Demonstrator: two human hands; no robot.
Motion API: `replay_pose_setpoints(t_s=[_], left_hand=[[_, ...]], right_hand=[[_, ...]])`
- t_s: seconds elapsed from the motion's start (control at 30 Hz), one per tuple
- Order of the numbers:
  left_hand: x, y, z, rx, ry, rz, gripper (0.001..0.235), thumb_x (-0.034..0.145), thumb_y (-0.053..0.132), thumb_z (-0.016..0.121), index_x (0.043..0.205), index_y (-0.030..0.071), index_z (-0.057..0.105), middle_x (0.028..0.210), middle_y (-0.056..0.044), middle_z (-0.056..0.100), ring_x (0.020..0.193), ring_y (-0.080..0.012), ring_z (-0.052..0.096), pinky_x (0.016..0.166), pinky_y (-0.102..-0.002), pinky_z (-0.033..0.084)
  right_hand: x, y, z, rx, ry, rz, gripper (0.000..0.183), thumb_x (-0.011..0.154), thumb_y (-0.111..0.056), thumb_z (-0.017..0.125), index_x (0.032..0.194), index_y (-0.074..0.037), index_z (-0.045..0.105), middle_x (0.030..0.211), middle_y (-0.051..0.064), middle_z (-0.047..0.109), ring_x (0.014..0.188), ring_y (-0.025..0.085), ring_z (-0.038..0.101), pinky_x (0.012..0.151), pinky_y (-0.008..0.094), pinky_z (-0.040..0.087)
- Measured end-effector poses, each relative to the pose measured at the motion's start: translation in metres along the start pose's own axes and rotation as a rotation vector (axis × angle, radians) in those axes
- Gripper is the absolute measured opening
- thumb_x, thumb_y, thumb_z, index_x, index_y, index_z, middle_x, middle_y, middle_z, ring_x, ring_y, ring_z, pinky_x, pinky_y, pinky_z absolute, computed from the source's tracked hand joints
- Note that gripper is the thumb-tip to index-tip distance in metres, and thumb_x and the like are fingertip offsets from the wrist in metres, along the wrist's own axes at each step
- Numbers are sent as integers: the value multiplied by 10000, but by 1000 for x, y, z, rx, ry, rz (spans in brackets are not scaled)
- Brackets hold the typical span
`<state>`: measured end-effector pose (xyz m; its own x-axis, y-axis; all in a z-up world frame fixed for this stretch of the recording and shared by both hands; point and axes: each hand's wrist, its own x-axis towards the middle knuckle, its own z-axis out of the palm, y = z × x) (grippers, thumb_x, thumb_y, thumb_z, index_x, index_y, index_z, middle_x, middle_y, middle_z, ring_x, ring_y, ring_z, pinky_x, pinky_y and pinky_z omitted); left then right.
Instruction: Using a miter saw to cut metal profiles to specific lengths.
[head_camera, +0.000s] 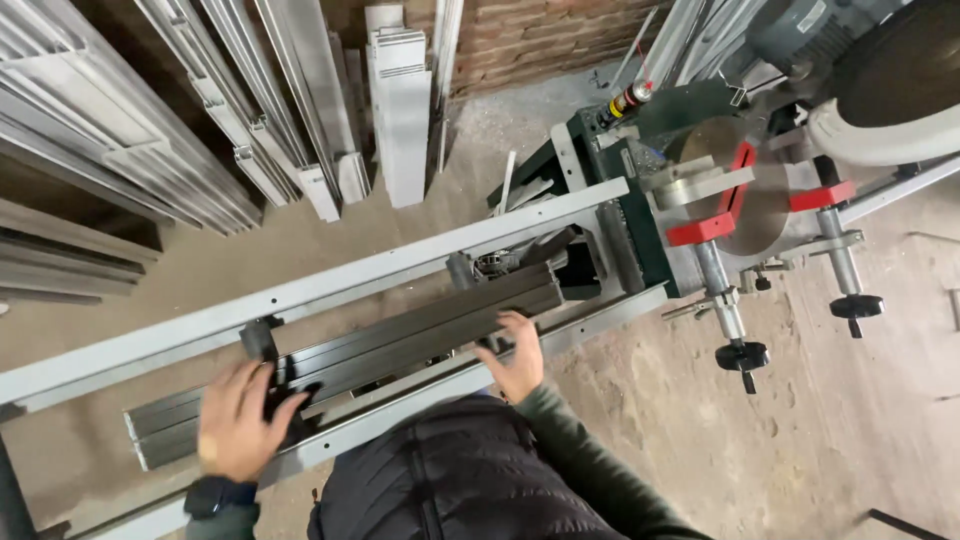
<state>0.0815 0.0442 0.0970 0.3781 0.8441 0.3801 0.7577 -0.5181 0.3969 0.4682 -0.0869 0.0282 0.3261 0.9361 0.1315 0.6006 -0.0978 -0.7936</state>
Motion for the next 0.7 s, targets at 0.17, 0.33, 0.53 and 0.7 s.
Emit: replay_pose_setpoints(t_s=[0.17,0.33,0.53,0.7], left_hand=[[54,21,81,-155,-360,194,730,825,531,699,1319,-3,638,1216,-225,671,1051,-408,649,852,-469,530],[40,24,102,-154,-643,18,463,960,524,559,1278,212,685,1097,-133,716,892,-405,693,741,-496,561],[6,29,98,-179,-627,168,517,975,518,534,1323,146,626,1034,-125,693,977,-357,666,821,-503,525],[-2,35,79,-93,-722,231,818,859,620,621,1499,134,467,1193,-190,634,1030,-414,620,884,-524,484]], right_hand=[[-34,125,39,899,442,731,558,888,-232,758,1301,-45,434,1195,111,609,1077,251,618,882,455,562],[-16,121,34,1073,458,984,612,946,-261,707,1401,-39,364,1228,238,618,1151,384,665,956,489,599],[-50,73,14,1076,499,896,523,1011,-300,607,1383,52,500,1307,239,637,1067,395,703,829,485,613],[-59,54,-8,1062,529,911,472,1014,-318,564,1376,-18,528,1363,150,640,1086,365,708,842,481,614]])
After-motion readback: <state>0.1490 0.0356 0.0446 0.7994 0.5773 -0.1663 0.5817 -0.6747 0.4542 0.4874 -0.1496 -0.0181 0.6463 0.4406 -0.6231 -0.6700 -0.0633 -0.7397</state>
